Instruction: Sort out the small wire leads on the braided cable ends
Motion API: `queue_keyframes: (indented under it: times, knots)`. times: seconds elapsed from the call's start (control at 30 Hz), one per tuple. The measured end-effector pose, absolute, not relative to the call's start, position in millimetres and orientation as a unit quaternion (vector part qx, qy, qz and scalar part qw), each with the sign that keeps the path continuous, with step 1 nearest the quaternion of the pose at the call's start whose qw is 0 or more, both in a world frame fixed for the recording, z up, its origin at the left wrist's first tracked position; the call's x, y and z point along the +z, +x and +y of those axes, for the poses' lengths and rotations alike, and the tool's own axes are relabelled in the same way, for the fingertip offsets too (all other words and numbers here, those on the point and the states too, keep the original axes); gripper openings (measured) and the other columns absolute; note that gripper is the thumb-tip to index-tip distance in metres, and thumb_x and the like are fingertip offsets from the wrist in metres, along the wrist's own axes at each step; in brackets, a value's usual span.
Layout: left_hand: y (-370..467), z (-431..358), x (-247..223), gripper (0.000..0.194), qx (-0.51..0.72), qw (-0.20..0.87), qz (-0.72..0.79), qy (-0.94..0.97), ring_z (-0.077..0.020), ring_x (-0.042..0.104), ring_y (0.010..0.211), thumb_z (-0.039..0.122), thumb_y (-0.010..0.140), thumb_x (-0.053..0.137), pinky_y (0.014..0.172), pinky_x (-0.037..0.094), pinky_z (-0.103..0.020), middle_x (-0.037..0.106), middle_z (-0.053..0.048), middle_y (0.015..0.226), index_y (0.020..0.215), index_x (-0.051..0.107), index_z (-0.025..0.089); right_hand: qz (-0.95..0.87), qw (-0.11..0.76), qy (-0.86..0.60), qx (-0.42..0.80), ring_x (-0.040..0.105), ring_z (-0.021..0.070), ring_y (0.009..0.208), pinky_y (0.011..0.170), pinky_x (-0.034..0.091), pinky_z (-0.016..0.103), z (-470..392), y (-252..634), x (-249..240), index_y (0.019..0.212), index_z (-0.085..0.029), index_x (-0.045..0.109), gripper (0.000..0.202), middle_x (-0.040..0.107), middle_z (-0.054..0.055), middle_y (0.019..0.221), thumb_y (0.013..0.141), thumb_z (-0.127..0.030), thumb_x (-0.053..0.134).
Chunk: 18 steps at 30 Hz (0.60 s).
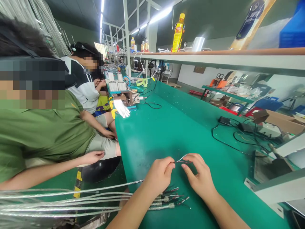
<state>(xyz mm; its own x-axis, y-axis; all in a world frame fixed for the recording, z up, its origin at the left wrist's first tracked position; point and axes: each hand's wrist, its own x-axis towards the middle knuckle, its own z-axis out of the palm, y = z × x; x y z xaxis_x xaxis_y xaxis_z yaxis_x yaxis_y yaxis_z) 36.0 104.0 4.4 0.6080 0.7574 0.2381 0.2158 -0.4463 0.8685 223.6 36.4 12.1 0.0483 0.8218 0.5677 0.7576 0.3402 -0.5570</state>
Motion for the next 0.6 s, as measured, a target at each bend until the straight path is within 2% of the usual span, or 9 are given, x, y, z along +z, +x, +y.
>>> queue_keyframes:
  times: [0.2,0.6]
  knots:
    - [34.8,103.8,4.4,0.023,0.318,0.433,0.305,0.786,-0.0114,0.048,0.058,0.025,0.098,0.041,0.056,0.033,-0.021,0.057,0.003,0.066,0.087,0.060,0.021,-0.665,0.459,-0.581,0.095,0.056,0.0221,0.077,0.069,0.046,0.039,37.9,227.4,7.6,0.101,-0.027,0.062,0.009,0.062,0.007,0.099,0.093,-0.025,0.060]
    - [35.6,107.1,-3.7,0.026,0.302,0.450,0.308,0.782,-0.0117,0.045,0.057,0.032,0.101,0.037,0.055,0.031,-0.022,0.049,0.005,0.062,0.088,0.057,0.022,-0.664,0.499,-0.544,0.123,0.059,0.0204,0.081,0.071,0.047,0.036,37.4,229.0,7.7,0.099,-0.025,0.066,0.009,0.062,0.006,0.095,0.095,-0.023,0.058]
